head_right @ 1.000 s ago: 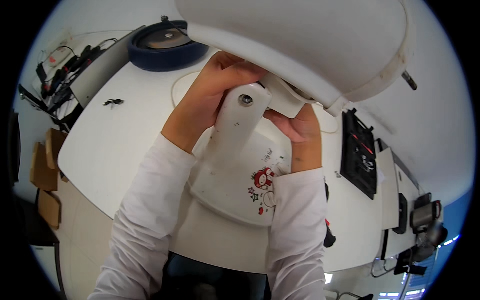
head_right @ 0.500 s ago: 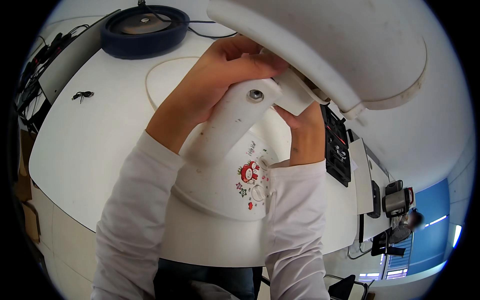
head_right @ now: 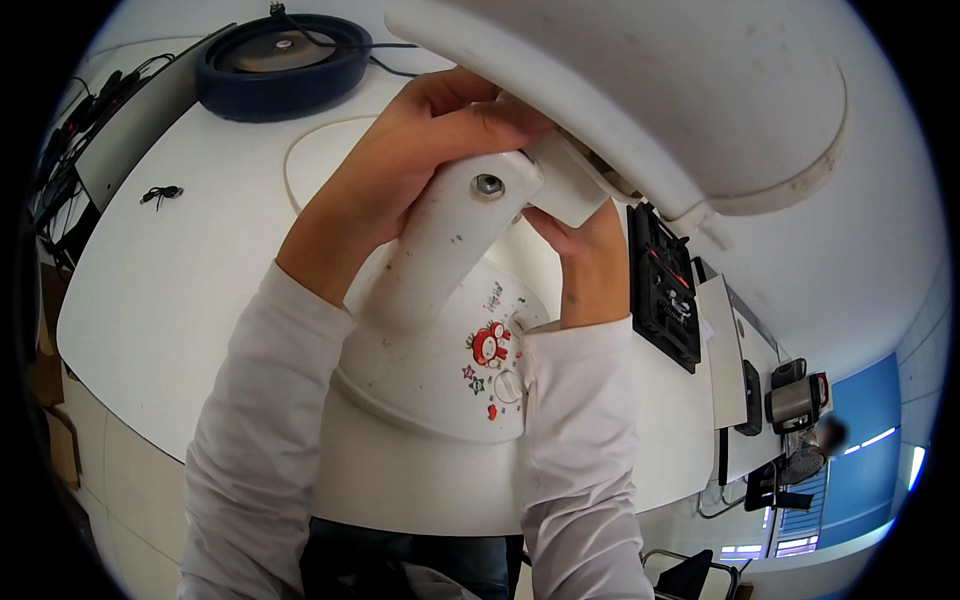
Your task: The person assembles a white electric fan by attaching the motor housing to the stand, inserting a screw, and securing the components. They repeatedly adjust and tighten the connection between the motor and stand.
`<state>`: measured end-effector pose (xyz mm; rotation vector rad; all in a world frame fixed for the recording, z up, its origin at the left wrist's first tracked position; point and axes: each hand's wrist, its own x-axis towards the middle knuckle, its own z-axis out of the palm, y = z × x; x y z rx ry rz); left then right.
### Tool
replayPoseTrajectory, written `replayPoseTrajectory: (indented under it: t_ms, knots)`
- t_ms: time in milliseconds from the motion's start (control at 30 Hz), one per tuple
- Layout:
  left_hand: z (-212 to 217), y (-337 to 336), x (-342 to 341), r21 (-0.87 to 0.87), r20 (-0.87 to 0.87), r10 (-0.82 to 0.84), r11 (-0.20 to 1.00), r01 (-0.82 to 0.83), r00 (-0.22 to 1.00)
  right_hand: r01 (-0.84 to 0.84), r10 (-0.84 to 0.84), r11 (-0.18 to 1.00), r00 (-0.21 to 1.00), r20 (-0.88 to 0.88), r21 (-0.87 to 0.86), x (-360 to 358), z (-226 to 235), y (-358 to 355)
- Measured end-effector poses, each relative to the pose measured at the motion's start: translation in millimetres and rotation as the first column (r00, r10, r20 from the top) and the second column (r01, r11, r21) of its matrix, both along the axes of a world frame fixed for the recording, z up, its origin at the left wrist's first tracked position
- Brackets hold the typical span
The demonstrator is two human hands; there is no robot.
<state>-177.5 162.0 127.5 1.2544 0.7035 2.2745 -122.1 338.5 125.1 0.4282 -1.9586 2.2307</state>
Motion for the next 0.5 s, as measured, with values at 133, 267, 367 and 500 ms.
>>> replayPoseTrajectory:
  t_ms: [133,267,367,500]
  knots:
    - [1,-4,3,-0.04,-0.042,0.07,0.997,-0.072,0.997,-0.084,0.091,0.984,0.995,0.038,-0.155,2,-5,-1]
    - [3,-5,5,-0.084,-0.066,0.143,0.985,-0.149,0.987,-0.286,0.31,0.908,0.95,0.033,-0.308,2,-12,0]
    - [3,-5,6,-0.08,-0.073,0.149,0.985,-0.154,0.986,-0.346,0.37,0.882,0.929,0.014,-0.32,-4,-16,4]
    - [5,-7,5,-0.056,-0.116,0.187,0.979,-0.195,0.975,-0.406,0.418,0.842,0.907,-0.045,-0.356,-11,-29,8]
